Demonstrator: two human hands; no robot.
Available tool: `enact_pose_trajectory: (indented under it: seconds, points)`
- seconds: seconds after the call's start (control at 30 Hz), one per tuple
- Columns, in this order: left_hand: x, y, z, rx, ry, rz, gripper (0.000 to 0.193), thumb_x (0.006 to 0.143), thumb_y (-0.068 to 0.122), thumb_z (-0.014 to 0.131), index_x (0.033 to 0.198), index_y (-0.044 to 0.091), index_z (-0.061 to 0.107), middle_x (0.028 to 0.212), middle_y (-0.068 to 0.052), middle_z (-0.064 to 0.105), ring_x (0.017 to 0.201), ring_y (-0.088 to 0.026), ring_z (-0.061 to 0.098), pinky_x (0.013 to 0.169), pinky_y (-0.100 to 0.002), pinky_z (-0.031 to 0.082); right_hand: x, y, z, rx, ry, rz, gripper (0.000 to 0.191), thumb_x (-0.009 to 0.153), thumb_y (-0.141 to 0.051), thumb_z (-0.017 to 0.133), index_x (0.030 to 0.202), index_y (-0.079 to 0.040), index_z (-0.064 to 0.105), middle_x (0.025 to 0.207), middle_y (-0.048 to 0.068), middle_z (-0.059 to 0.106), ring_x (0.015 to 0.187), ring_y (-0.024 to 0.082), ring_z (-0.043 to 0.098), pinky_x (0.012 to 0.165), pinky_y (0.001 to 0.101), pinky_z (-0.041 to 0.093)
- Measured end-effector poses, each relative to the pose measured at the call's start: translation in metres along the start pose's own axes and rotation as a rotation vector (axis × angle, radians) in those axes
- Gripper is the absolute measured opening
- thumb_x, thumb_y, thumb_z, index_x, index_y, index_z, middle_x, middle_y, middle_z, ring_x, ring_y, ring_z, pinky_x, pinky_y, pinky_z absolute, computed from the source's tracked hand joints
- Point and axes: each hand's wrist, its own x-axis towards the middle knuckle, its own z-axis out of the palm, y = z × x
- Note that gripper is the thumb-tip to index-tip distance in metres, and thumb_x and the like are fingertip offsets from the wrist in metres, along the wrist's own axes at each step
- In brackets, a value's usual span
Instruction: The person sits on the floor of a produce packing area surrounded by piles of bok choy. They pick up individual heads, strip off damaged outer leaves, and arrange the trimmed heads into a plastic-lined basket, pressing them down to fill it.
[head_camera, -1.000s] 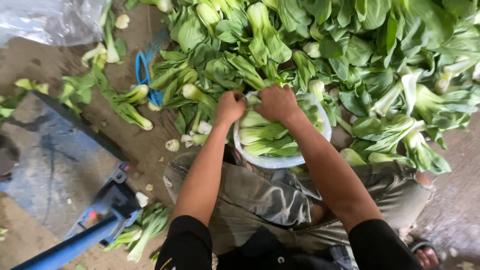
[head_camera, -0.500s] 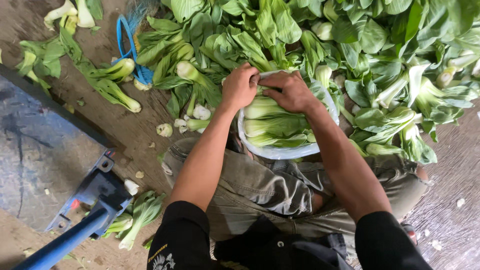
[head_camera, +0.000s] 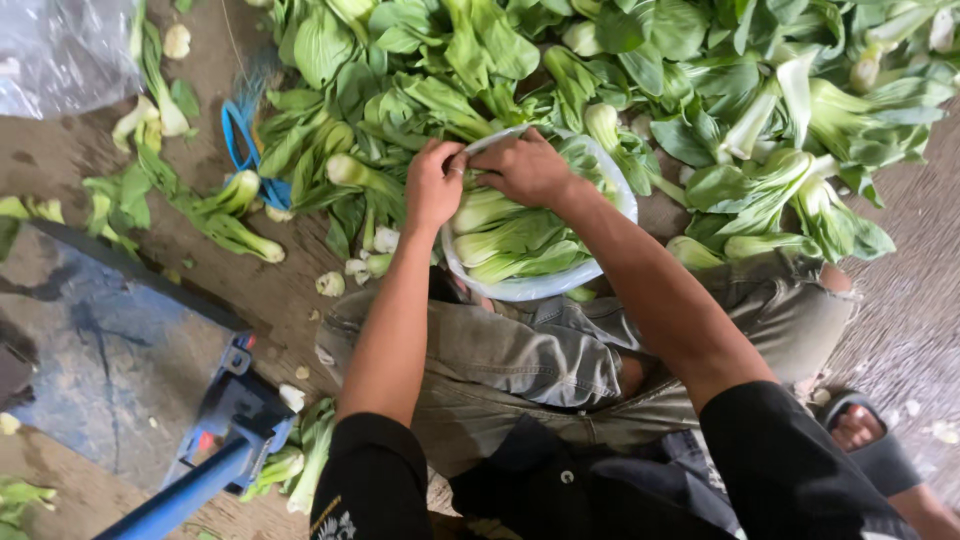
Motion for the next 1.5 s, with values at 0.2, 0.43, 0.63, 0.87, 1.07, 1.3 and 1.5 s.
enact_pose_trajectory:
  seconds: [0.2, 0.43, 0.63, 0.87, 1.07, 1.3, 1.5]
  points:
    - [-0.049, 0.033, 0.02, 0.149, 0.223, -0.018, 0.028, 0.1, 0.008, 0.062, 0.128, 0.012, 0.062, 0.122, -0.012, 0.062, 0.118, -0.033, 0.065, 0.096, -0.045, 0.054, -0.064, 0.011, -0.032, 0.469, 0.393, 0.027, 0.029, 0.1, -0.014, 0.073, 0.126, -0.002, 0.07, 0.119, 0.018, 0.073, 0.103, 0.029, 0.073, 0.088, 0.0373, 0.058]
    - [-0.059, 0.087, 0.044, 0.4, 0.019, 0.227, 0.051, 0.107, 0.033, 0.056, 0.15, 0.005, 0.049, 0.159, -0.022, 0.043, 0.152, -0.042, 0.036, 0.125, -0.055, 0.029, -0.175, 0.049, -0.026, 0.685, 0.558, 0.658, 0.028, 0.107, -0.02, 0.067, 0.124, 0.002, 0.068, 0.1, 0.012, 0.074, 0.088, 0.016, 0.067, 0.076, 0.0314, 0.053]
    - [-0.061, 0.096, 0.061, 0.513, -0.176, 0.26, 0.062, 0.107, 0.041, 0.056, 0.155, 0.005, 0.043, 0.153, -0.013, 0.048, 0.147, -0.034, 0.042, 0.125, -0.057, 0.027, -0.185, 0.059, 0.006, 0.498, 0.337, 0.725, 0.043, 0.095, -0.026, 0.075, 0.126, 0.002, 0.063, 0.085, 0.019, 0.071, 0.07, 0.023, 0.065, 0.065, 0.0364, 0.051]
    - [-0.081, 0.097, 0.063, 0.726, -0.258, 0.335, 0.061, 0.105, 0.045, 0.057, 0.152, 0.01, 0.042, 0.142, -0.013, 0.055, 0.134, -0.033, 0.052, 0.121, -0.056, 0.029, -0.18, 0.05, 0.0, 0.55, 0.517, 0.652, 0.028, 0.096, -0.02, 0.071, 0.112, 0.002, 0.069, 0.081, 0.016, 0.072, 0.069, 0.021, 0.07, 0.064, 0.035, 0.053]
    - [-0.048, 0.108, 0.057, 0.577, -0.276, 0.124, 0.088, 0.084, 0.047, 0.069, 0.154, 0.002, 0.044, 0.138, -0.021, 0.051, 0.119, -0.037, 0.052, 0.108, -0.057, 0.032, -0.173, 0.049, 0.0, 0.512, 0.511, 0.703, 0.024, 0.093, -0.019, 0.073, 0.109, -0.001, 0.071, 0.073, 0.014, 0.068, 0.061, 0.019, 0.062, 0.059, 0.0345, 0.05]
    - [-0.058, 0.1, 0.072, 0.589, -0.242, 0.267, 0.05, 0.083, 0.04, 0.07, 0.12, 0.007, 0.061, 0.129, -0.013, 0.057, 0.131, -0.034, 0.052, 0.126, -0.063, 0.022, -0.176, 0.053, 0.009, 0.515, 0.602, 0.709, 0.024, 0.094, -0.017, 0.073, 0.109, 0.0, 0.071, 0.074, 0.011, 0.067, 0.064, 0.015, 0.061, 0.061, 0.0329, 0.049]
    - [-0.072, 0.074, 0.099, 0.786, -0.253, 0.389, 0.066, 0.086, 0.043, 0.062, 0.133, -0.003, 0.056, 0.143, -0.021, 0.052, 0.134, -0.037, 0.045, 0.12, -0.06, 0.024, -0.177, 0.043, 0.002, 0.593, 0.684, 0.73, 0.018, 0.096, -0.01, 0.075, 0.108, 0.002, 0.069, 0.068, 0.005, 0.057, 0.061, 0.011, 0.049, 0.056, 0.0303, 0.04]
